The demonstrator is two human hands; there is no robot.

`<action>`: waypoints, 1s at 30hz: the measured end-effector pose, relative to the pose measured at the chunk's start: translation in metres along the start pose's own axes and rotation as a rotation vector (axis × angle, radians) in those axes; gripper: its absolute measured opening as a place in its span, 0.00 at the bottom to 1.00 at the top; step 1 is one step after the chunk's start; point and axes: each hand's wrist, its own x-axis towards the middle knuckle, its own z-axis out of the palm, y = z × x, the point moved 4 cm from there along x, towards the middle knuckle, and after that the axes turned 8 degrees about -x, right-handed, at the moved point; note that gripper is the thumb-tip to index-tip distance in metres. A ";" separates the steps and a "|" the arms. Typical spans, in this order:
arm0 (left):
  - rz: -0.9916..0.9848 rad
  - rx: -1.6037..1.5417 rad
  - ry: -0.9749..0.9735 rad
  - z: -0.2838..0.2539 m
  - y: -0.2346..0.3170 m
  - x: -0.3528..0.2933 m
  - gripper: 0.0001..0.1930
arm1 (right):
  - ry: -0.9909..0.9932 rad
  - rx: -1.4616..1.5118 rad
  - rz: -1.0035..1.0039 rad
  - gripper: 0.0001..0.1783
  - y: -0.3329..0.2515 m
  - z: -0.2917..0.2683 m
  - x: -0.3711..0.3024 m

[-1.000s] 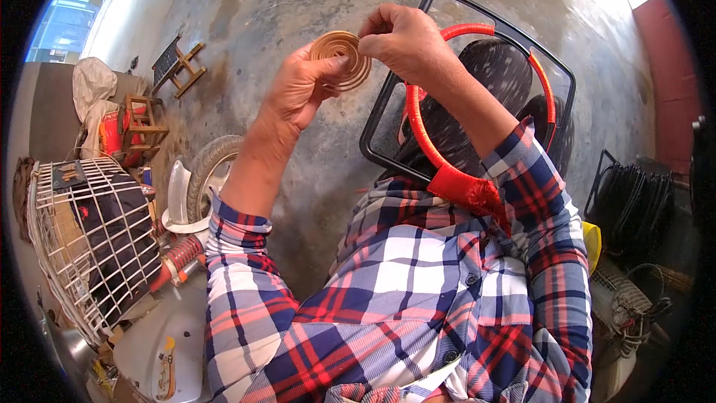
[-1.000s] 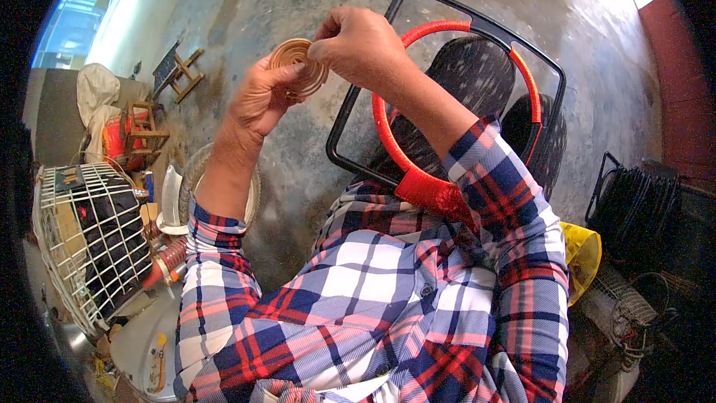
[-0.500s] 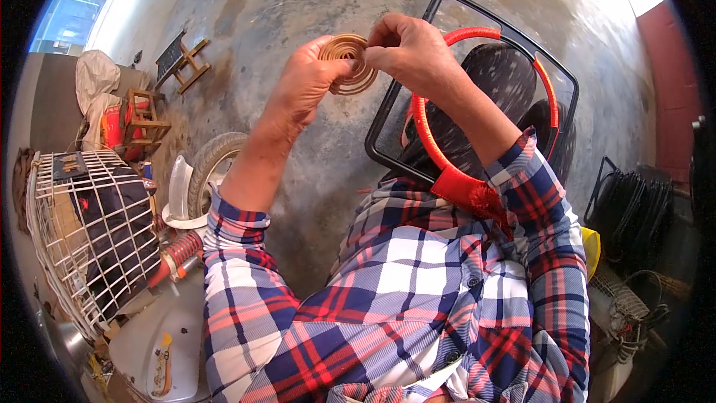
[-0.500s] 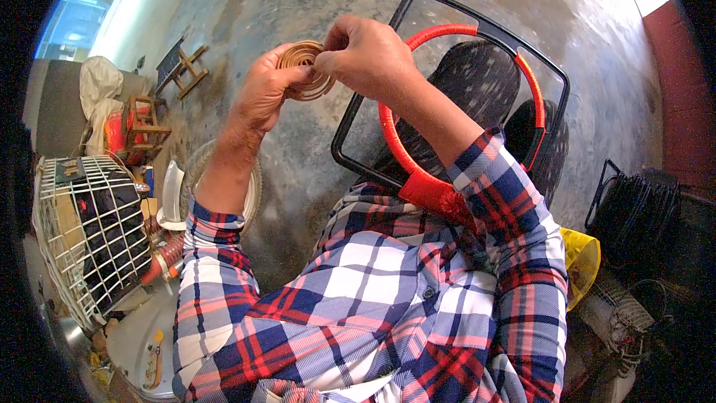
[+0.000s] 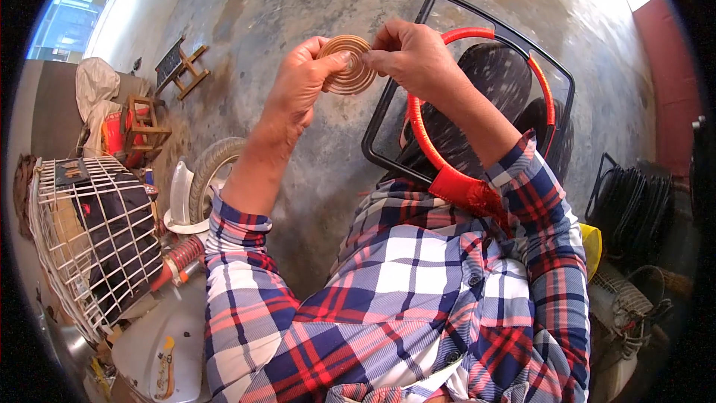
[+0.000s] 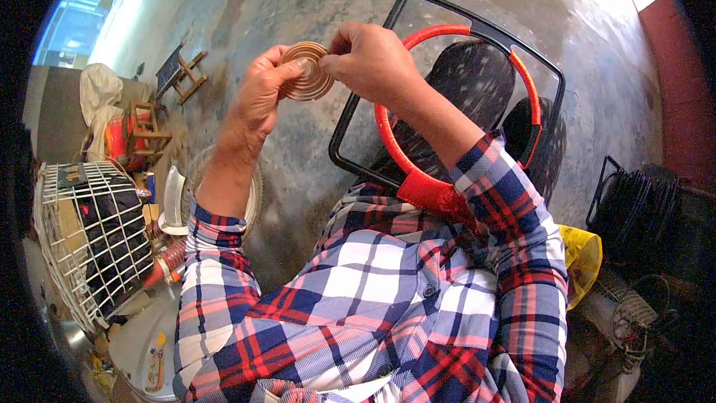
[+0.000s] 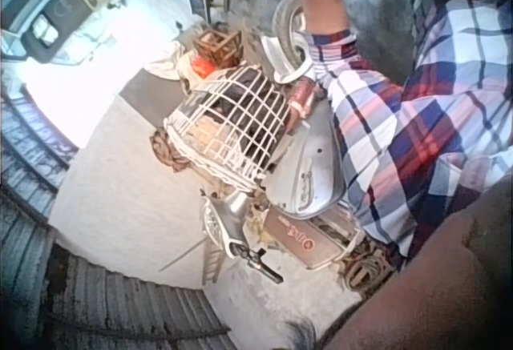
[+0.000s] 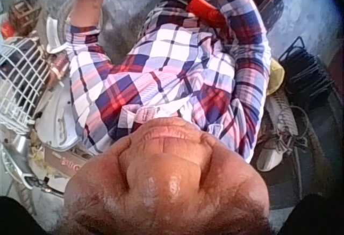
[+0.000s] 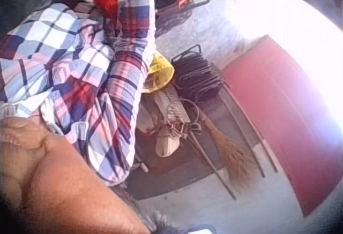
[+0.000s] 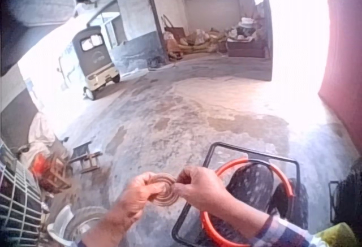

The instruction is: Weaving and assembling coiled bamboo strips into a circular frame as part of furniture manufacturing.

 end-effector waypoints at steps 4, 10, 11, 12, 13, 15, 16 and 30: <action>0.068 0.020 0.027 0.000 0.001 -0.003 0.08 | 0.006 -0.046 -0.023 0.16 -0.006 0.000 -0.007; 0.059 0.107 -0.030 0.009 0.007 -0.005 0.07 | 0.019 -0.144 -0.043 0.18 -0.014 -0.003 -0.009; 0.054 0.123 -0.044 0.009 0.008 -0.005 0.08 | 0.021 -0.145 -0.040 0.18 -0.014 -0.003 -0.010; 0.050 0.139 -0.057 0.008 0.008 -0.005 0.08 | 0.023 -0.150 -0.043 0.18 -0.014 -0.004 -0.009; 0.046 0.156 -0.069 0.007 0.008 -0.004 0.09 | 0.024 -0.155 -0.045 0.18 -0.015 -0.004 -0.009; 0.052 0.139 -0.065 0.007 0.006 -0.003 0.10 | 0.025 -0.133 -0.049 0.18 -0.014 -0.006 -0.008; 0.055 0.129 -0.063 0.007 0.005 -0.002 0.10 | 0.025 -0.105 -0.050 0.17 -0.011 -0.006 -0.007; 0.012 0.125 -0.043 0.009 0.003 -0.007 0.13 | 0.086 -0.119 -0.093 0.14 -0.008 -0.005 -0.016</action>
